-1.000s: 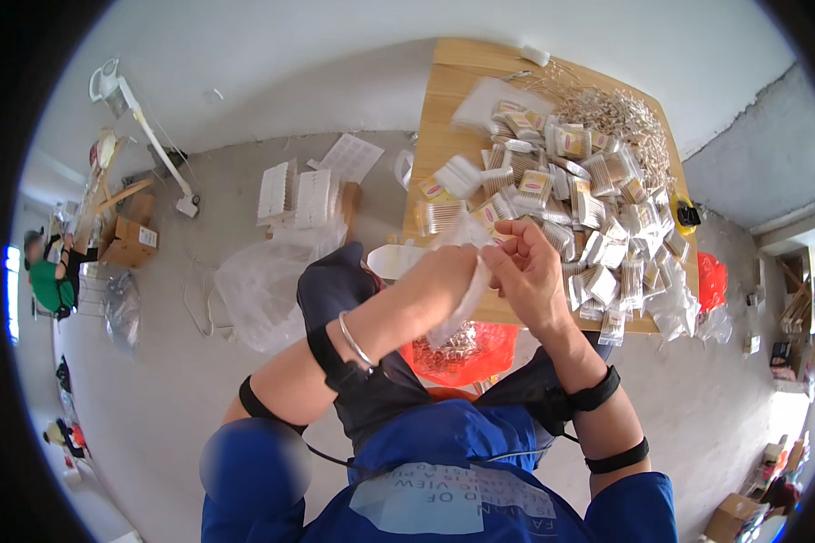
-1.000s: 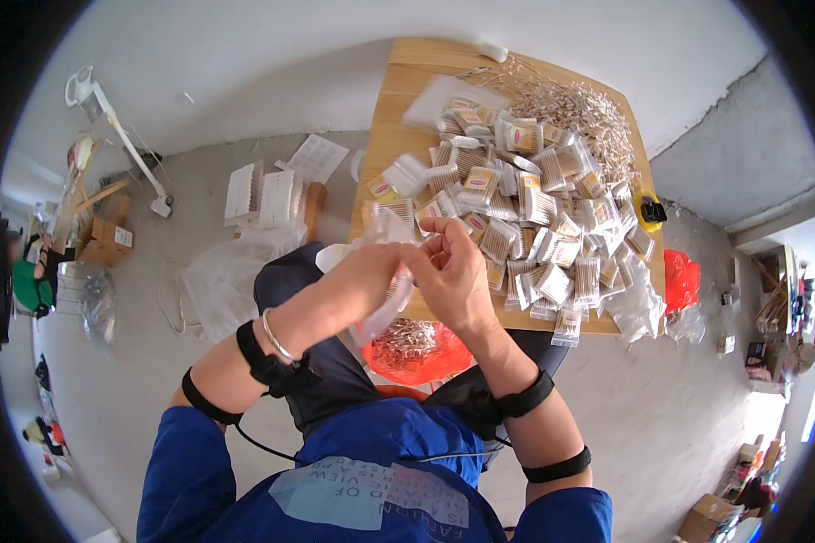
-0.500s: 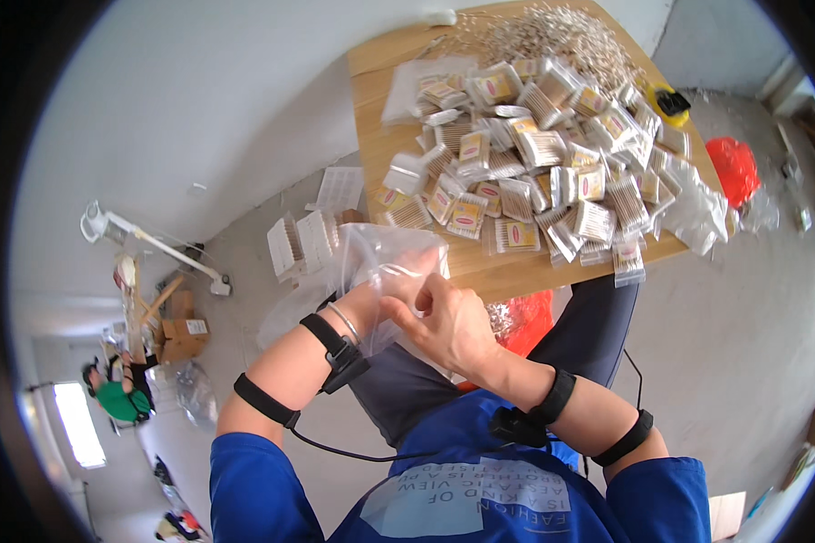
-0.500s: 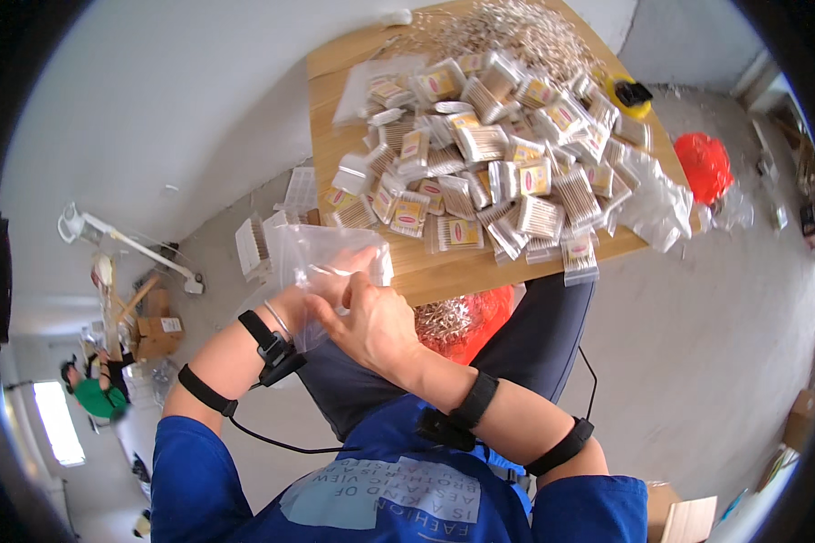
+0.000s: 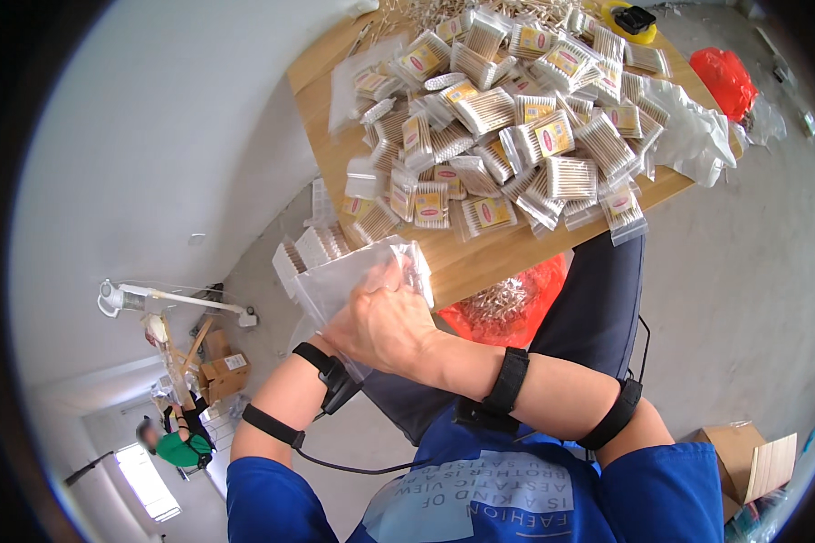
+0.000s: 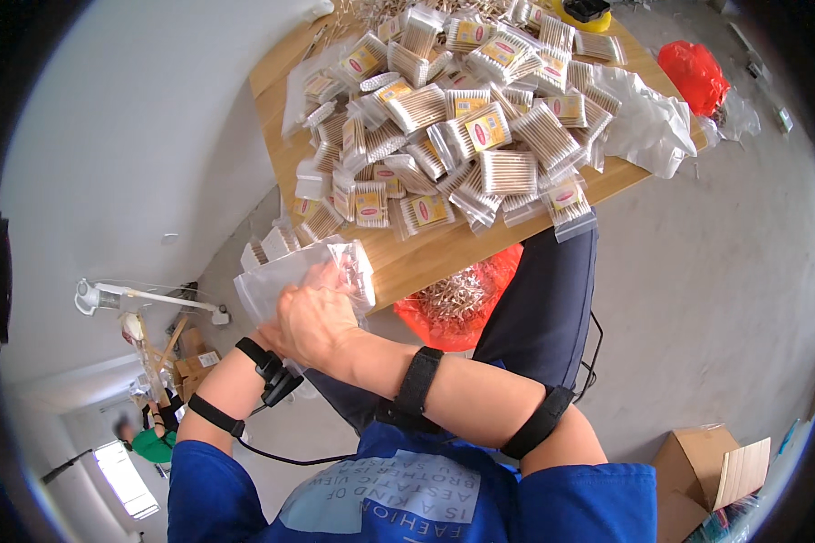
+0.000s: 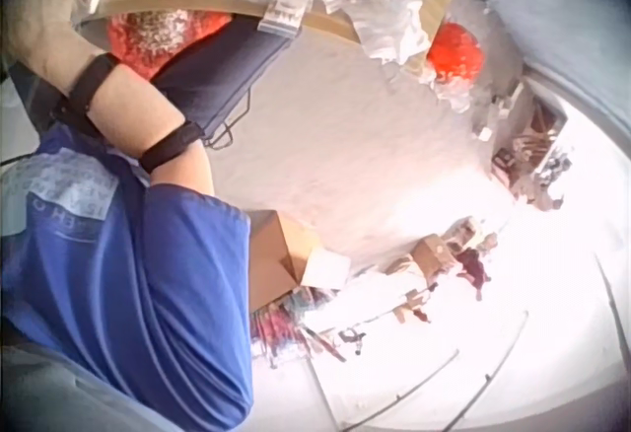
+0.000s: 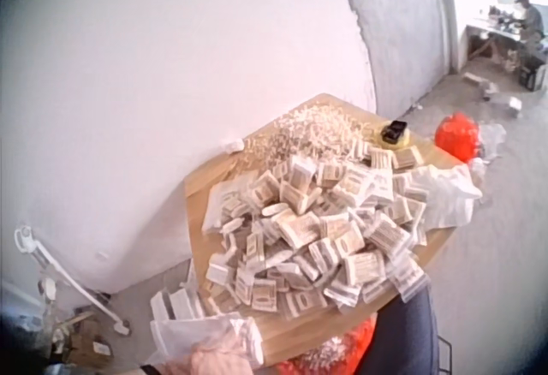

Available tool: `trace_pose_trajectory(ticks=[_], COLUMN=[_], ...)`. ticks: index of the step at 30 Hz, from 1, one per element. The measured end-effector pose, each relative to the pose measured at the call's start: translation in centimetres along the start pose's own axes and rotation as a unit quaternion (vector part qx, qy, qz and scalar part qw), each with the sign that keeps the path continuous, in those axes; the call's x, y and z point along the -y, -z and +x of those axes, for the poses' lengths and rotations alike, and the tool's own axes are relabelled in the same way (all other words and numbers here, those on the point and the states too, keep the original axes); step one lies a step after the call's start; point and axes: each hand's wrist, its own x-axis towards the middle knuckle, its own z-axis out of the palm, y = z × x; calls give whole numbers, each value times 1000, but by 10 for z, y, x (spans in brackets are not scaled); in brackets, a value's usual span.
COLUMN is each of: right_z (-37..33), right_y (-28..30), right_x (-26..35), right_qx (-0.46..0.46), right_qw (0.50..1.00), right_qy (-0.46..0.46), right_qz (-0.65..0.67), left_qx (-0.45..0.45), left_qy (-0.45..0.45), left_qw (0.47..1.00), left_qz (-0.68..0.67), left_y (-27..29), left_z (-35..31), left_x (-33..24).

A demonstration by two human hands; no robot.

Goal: Bagging cotton swabs into small plastic bags and then consolidating them into a larger bag.

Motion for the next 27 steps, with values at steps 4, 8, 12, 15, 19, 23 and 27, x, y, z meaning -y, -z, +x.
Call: trace_pose_trajectory(ticks=[4, 8, 12, 15, 19, 23, 27], right_z=[-1, 4, 1, 3, 15, 16, 17], right_y=[1, -12, -14, -19, -24, -22, -23], right_x=[-2, 0, 3, 6, 3, 11, 25], right_qx=[36, 24, 17, -36, -40, -49, -67], right_qw=[998, 998, 999, 997, 997, 995, 990], right_qy=[25, 42, 32, 75, 67, 76, 112], right_qz=[37, 34, 15, 4, -27, -53, -47], left_qx=[-104, -32, -142, -29, -16, -9, -138], left_qy=[122, 73, 210, 39, 38, 43, -26], left_qw=[944, 995, 929, 976, 982, 987, 990], left_qz=[-289, -60, -271, 212, 186, 153, 23], left_y=[-12, -2, -8, 2, -1, -3, -10], left_z=[9, 3, 20, 26, 27, 23, 16], left_x=[6, 83, 68, 47, 33, 26, 77])
